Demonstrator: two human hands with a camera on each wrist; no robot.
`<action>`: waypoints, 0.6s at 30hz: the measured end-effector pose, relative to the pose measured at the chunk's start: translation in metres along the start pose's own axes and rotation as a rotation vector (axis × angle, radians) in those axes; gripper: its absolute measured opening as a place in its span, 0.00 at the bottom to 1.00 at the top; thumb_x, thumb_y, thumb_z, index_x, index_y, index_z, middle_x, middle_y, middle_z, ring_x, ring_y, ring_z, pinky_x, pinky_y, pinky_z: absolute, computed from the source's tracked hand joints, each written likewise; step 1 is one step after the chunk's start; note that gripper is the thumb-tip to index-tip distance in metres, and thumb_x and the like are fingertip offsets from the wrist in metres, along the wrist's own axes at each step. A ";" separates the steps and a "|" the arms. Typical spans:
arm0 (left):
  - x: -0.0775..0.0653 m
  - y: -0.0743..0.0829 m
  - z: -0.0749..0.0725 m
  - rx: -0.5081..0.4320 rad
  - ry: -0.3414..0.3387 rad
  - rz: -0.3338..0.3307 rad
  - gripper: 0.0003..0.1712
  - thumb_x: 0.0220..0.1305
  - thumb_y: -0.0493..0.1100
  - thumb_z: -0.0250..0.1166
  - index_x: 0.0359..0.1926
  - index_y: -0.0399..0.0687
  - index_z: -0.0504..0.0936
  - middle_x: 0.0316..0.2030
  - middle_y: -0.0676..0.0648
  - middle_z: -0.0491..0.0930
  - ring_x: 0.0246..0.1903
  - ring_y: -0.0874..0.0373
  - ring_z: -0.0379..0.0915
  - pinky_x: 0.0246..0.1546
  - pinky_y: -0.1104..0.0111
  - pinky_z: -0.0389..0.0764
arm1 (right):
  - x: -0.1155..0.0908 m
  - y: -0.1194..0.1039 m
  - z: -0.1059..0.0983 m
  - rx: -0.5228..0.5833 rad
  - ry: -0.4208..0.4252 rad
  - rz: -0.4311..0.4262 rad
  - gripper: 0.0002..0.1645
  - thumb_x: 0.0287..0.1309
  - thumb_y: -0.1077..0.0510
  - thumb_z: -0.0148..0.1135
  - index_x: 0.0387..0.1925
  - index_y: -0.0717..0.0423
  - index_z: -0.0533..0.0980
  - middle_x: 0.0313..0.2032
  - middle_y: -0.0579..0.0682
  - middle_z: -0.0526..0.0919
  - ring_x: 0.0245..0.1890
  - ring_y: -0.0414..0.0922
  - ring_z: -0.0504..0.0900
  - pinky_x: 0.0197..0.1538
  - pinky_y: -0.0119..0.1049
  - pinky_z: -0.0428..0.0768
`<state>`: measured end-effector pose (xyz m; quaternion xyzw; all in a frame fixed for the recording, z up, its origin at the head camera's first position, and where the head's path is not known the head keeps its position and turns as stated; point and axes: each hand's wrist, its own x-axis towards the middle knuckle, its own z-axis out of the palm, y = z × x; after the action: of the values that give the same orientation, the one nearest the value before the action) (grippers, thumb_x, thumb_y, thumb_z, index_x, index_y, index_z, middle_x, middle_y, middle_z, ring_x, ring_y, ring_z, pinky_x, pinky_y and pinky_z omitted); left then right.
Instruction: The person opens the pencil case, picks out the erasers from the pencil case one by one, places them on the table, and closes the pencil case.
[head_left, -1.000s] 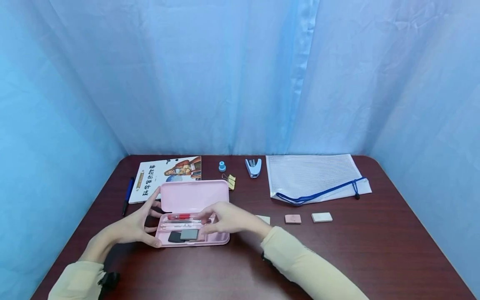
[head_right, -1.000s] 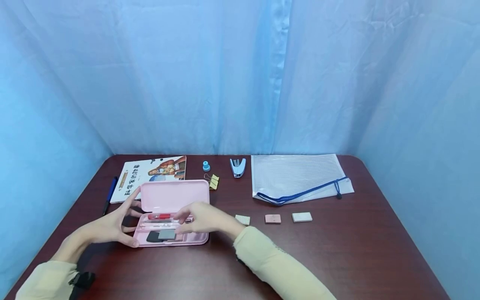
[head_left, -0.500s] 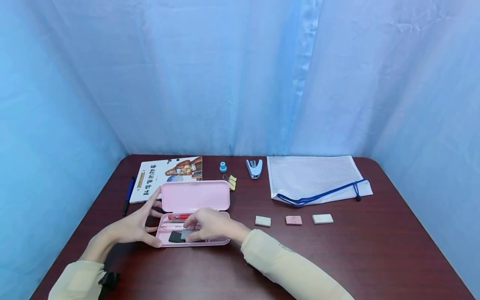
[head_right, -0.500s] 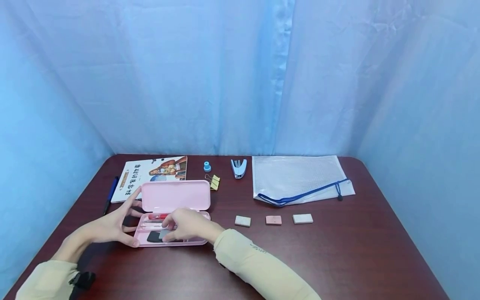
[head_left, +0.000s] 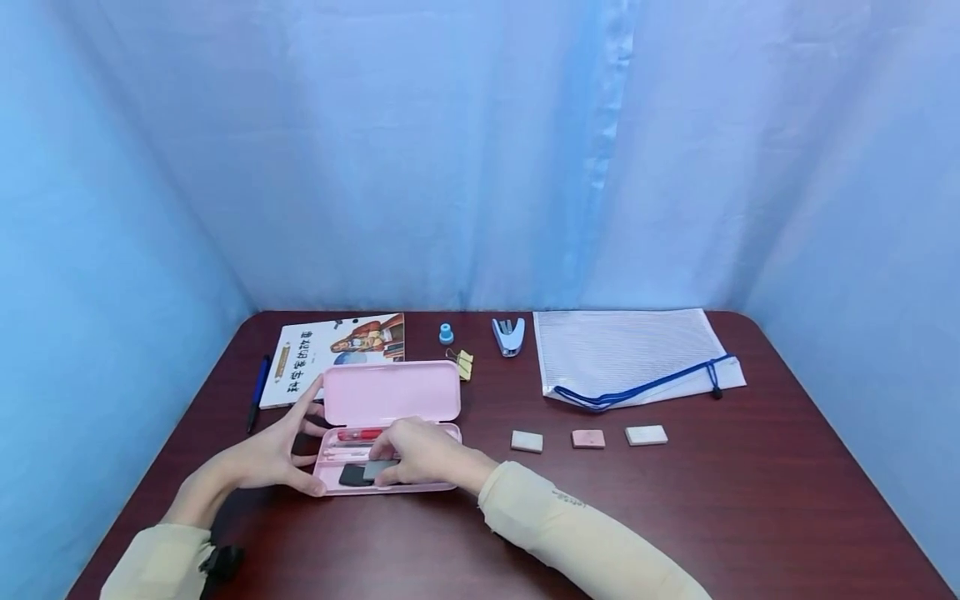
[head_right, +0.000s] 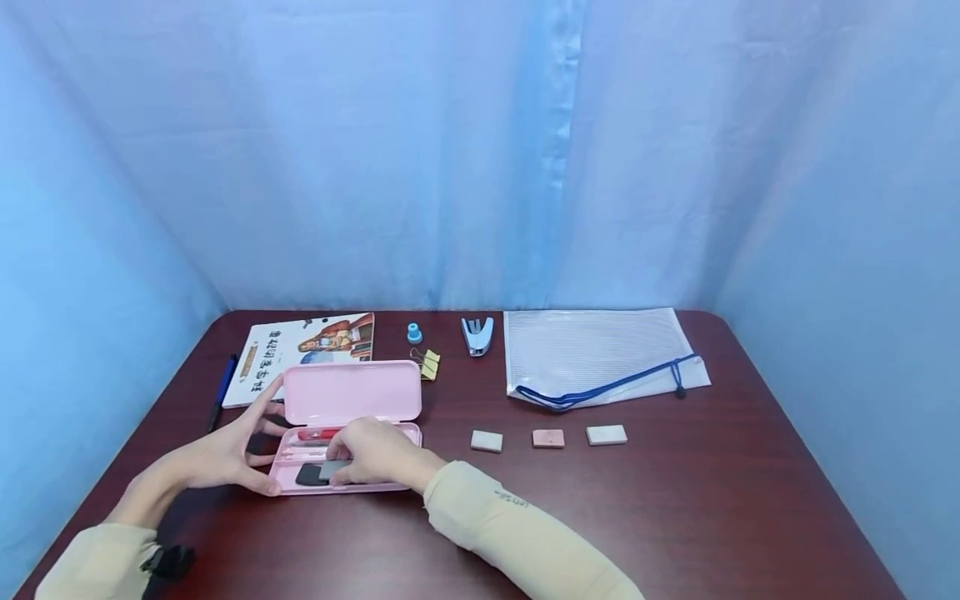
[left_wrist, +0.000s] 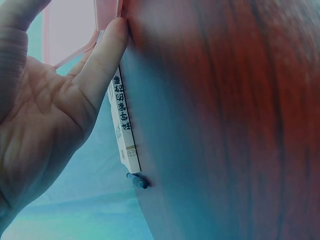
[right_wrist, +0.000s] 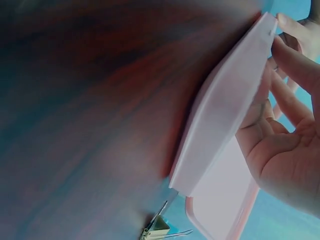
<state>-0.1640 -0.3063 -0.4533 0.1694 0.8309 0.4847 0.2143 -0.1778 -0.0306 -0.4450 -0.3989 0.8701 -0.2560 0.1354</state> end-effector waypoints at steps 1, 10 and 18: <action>0.001 0.000 0.000 0.001 0.000 0.003 0.82 0.45 0.42 0.83 0.79 0.70 0.25 0.68 0.34 0.49 0.65 0.34 0.59 0.52 0.48 0.82 | 0.000 0.000 0.000 0.003 0.002 0.004 0.15 0.54 0.53 0.79 0.44 0.50 0.88 0.33 0.38 0.85 0.34 0.31 0.77 0.41 0.24 0.76; 0.003 -0.005 0.000 -0.002 0.000 0.037 0.81 0.46 0.42 0.83 0.80 0.71 0.26 0.68 0.34 0.49 0.63 0.35 0.59 0.51 0.49 0.83 | -0.001 0.001 0.002 0.007 0.032 0.039 0.14 0.52 0.53 0.80 0.41 0.47 0.87 0.30 0.36 0.81 0.32 0.31 0.75 0.37 0.23 0.74; 0.002 -0.004 0.000 -0.005 -0.001 0.023 0.81 0.46 0.42 0.83 0.79 0.70 0.26 0.68 0.34 0.49 0.63 0.35 0.59 0.52 0.49 0.82 | -0.003 0.001 0.003 0.015 0.015 0.034 0.13 0.53 0.53 0.79 0.42 0.43 0.86 0.32 0.36 0.81 0.32 0.31 0.74 0.37 0.25 0.73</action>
<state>-0.1667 -0.3075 -0.4575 0.1787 0.8276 0.4892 0.2094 -0.1753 -0.0291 -0.4474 -0.3811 0.8757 -0.2633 0.1362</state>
